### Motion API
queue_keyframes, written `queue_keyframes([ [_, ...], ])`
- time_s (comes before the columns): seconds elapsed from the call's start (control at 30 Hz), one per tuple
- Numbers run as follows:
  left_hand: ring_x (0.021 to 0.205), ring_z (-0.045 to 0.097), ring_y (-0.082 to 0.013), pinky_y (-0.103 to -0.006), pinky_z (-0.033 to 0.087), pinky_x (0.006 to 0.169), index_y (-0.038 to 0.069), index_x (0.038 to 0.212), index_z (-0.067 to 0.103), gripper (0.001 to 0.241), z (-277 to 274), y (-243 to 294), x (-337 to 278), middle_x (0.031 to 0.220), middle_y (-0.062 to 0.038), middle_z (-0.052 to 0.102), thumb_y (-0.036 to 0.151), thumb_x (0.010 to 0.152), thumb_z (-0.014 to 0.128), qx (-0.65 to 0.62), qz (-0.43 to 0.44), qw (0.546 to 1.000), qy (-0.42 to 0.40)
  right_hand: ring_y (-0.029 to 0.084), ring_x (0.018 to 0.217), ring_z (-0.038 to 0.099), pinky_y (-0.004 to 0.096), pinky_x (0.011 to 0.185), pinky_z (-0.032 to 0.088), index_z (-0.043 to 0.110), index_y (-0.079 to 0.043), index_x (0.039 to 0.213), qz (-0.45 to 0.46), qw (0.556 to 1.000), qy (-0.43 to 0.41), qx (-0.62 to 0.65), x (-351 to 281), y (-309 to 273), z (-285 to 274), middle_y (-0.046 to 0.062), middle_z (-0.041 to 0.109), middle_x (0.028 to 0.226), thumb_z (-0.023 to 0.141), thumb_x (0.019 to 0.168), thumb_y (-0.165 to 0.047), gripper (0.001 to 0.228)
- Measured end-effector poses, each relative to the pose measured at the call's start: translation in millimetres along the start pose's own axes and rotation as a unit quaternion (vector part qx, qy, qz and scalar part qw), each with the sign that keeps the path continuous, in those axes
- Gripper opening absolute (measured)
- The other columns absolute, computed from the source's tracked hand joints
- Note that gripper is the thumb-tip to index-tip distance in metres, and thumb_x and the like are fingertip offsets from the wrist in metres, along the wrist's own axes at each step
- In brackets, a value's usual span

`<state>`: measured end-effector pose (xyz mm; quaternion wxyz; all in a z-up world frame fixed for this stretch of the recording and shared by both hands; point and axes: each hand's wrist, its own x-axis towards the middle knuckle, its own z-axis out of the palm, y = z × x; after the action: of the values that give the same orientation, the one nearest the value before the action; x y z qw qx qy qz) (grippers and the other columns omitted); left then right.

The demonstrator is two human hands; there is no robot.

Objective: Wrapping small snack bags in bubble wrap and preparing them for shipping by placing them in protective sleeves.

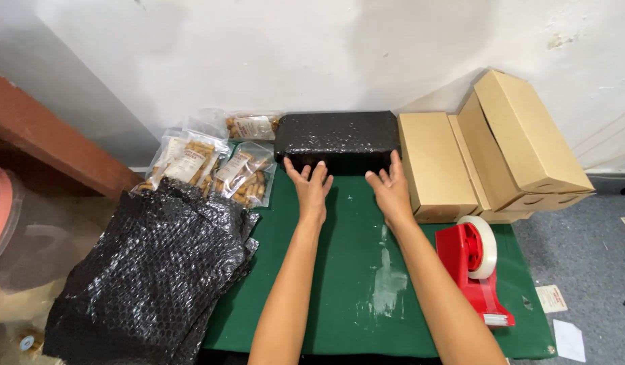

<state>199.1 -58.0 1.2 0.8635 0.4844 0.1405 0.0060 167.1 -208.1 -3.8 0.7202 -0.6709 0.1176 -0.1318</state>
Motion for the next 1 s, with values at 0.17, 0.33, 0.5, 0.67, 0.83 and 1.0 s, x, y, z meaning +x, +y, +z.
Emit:
queue_keyframes([
  [0.17,0.132,0.054,-0.0331,-0.0436,0.055,0.101,0.035,0.165,-0.004,0.101,-14.6,-40.7,-2.9,0.158,-0.025,0.032,0.017,0.095,0.067,0.003,-0.002,1.0,0.013,0.055,0.147,0.027,0.063,0.116,0.033,0.023,-0.005,0.162,0.001,1.0,0.015,0.016,-62.3,4.5,-15.7,0.042,0.018,0.16,0.065,0.097,-0.008,0.077],
  [0.33,0.119,0.06,-0.0215,-0.0371,0.054,0.1,0.014,0.145,0.058,0.051,0.3,-116.9,-27.1,0.138,-0.014,0.06,0.021,0.095,0.065,0.055,-0.03,0.996,-0.066,0.039,0.142,0.045,0.049,0.105,0.052,0.036,-0.005,0.157,-0.032,0.997,0.064,0.024,-105.7,16.9,-44.6,0.028,0.041,0.156,0.062,0.096,-0.002,0.066],
  [0.5,0.138,0.045,-0.052,-0.0599,0.042,0.112,0.011,0.154,0.047,0.08,44.8,-119.1,-80.2,0.151,-0.031,0.044,0.036,0.086,0.08,0.251,0.052,0.941,-0.223,0.036,0.147,0.036,0.048,0.115,0.041,0.032,-0.003,0.159,-0.071,0.99,0.116,0.029,-125.0,-0.1,-65.4,0.026,0.036,0.161,0.058,0.099,-0.003,0.065],
  [0.67,0.137,0.048,-0.0495,-0.0562,0.046,0.111,0.014,0.153,0.049,0.073,42.7,-132.5,-90.5,0.153,-0.027,0.044,0.036,0.089,0.075,0.277,0.029,0.931,-0.237,0.037,0.151,0.031,0.047,0.118,0.036,0.036,-0.003,0.158,-0.046,0.993,0.106,0.033,-135.7,10.1,-66.0,0.025,0.035,0.161,0.061,0.097,-0.004,0.065],
  [0.83,0.128,0.054,-0.052,-0.0539,0.051,0.104,0.009,0.151,0.051,0.062,5.1,-140.0,-80.8,0.147,-0.034,0.048,0.023,0.093,0.07,0.209,0.044,0.958,-0.192,0.042,0.148,0.034,0.049,0.116,0.04,0.035,-0.005,0.158,-0.003,0.996,0.075,0.056,-129.0,53.8,-63.8,0.029,0.033,0.16,0.06,0.1,-0.008,0.064],
  [1.0,0.115,0.069,-0.0287,-0.0353,0.061,0.09,0.026,0.134,0.068,0.045,-44.7,-108.1,-59.3,0.131,-0.008,0.065,0.03,0.089,0.076,0.331,0.109,0.923,-0.161,0.034,0.143,0.044,0.044,0.106,0.048,0.038,-0.007,0.157,0.032,0.999,0.017,0.036,-128.4,40.9,-30.2,0.024,0.04,0.158,0.062,0.098,-0.007,0.064],
])
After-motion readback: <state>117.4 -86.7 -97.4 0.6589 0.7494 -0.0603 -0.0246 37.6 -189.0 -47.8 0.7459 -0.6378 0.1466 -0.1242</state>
